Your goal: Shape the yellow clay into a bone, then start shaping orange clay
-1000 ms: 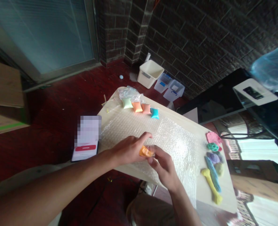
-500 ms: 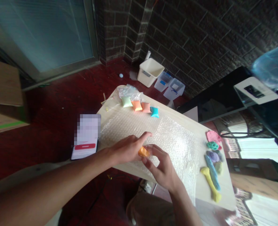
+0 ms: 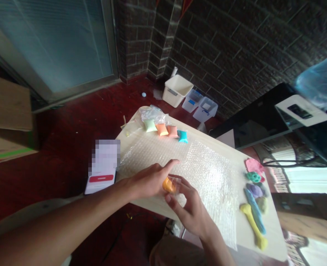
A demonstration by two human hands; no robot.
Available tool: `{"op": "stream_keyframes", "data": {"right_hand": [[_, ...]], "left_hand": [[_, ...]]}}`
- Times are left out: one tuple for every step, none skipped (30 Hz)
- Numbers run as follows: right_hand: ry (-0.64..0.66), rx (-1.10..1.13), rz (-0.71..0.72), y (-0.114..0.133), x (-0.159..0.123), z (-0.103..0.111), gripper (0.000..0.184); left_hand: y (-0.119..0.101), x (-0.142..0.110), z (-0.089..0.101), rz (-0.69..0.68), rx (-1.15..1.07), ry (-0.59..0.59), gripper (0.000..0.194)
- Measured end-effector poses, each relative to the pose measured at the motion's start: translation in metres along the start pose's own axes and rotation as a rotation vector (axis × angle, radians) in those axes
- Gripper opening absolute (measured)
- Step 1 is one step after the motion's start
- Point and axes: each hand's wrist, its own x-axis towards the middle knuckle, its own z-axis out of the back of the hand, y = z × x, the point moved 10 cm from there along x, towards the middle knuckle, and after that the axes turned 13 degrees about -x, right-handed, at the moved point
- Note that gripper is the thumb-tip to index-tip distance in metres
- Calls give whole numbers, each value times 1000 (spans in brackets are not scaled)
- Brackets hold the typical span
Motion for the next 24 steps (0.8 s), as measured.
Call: {"op": "stream_keyframes", "data": {"right_hand": [[-20, -7, 5, 2, 1, 2, 29], [-44, 11, 7, 3, 1, 4, 29], [-64, 56, 5, 2, 2, 5, 29], [-76, 126, 1, 0, 2, 5, 30], [-83, 212, -6, -3, 2, 4, 33], [-82, 305, -15, -7, 2, 1, 36], [-78, 391, -21, -11, 1, -1, 39], [-85, 457, -26, -14, 0, -3, 41], [-89, 497, -32, -17, -2, -4, 42], [-94, 513, -38, -20, -3, -4, 43], [-95, 504, -42, -22, -4, -4, 43], [-93, 472, -44, -22, -4, -4, 42], [-90, 420, -44, -22, -3, -3, 41], [-88, 356, -46, -22, -2, -2, 39], [-96, 291, -49, -22, -1, -1, 35], [-111, 235, -56, -22, 0, 1, 32], [-140, 196, -60, -23, 1, 3, 30], [-173, 170, -61, -23, 1, 5, 29], [-209, 153, -58, -23, 1, 7, 28], [-245, 141, -52, -24, 0, 8, 27], [-282, 131, -46, -24, -2, 9, 24], [-323, 121, -44, -25, -4, 11, 21], [-366, 113, -46, -26, -6, 13, 18], [-406, 112, -47, -28, -9, 16, 16]], "left_hand": [[0, 0, -2, -5, 3, 8, 94], [-2, 0, -3, -16, 2, 10, 93], [-4, 1, -3, -31, -6, 4, 92], [-6, 3, -2, -49, -20, -11, 91], [-9, 4, -1, -66, -37, -30, 90], [-11, 6, 1, -81, -57, -48, 90], [-12, 7, 2, -92, -79, -59, 90], [-13, 8, 2, -99, -101, -60, 90], [-13, 9, 1, -105, -122, -53, 90], [-13, 10, 1, -109, -138, -43, 91], [-12, 10, 0, -110, -150, -37, 93], [-11, 10, 0, -109, -161, -32, 94], [-9, 9, 0, -105, -171, -30, 95], [-8, 9, 1, -101, -179, -31, 93], [-6, 8, 1, -96, -188, -26, 90], [-5, 8, 1, -95, -197, -24, 82], [-5, 7, 0, -96, -201, -22, 73], [-6, 6, 1, -97, -200, -24, 66], [-6, 6, 1, -100, -194, -30, 61], [-7, 6, 1, -101, -186, -31, 59], [-8, 5, 0, -98, -179, -30, 59], [-8, 5, -1, -92, -177, -24, 60], [-8, 5, -1, -84, -180, -15, 60], [-8, 5, -2, -79, -186, -6, 60]]}}
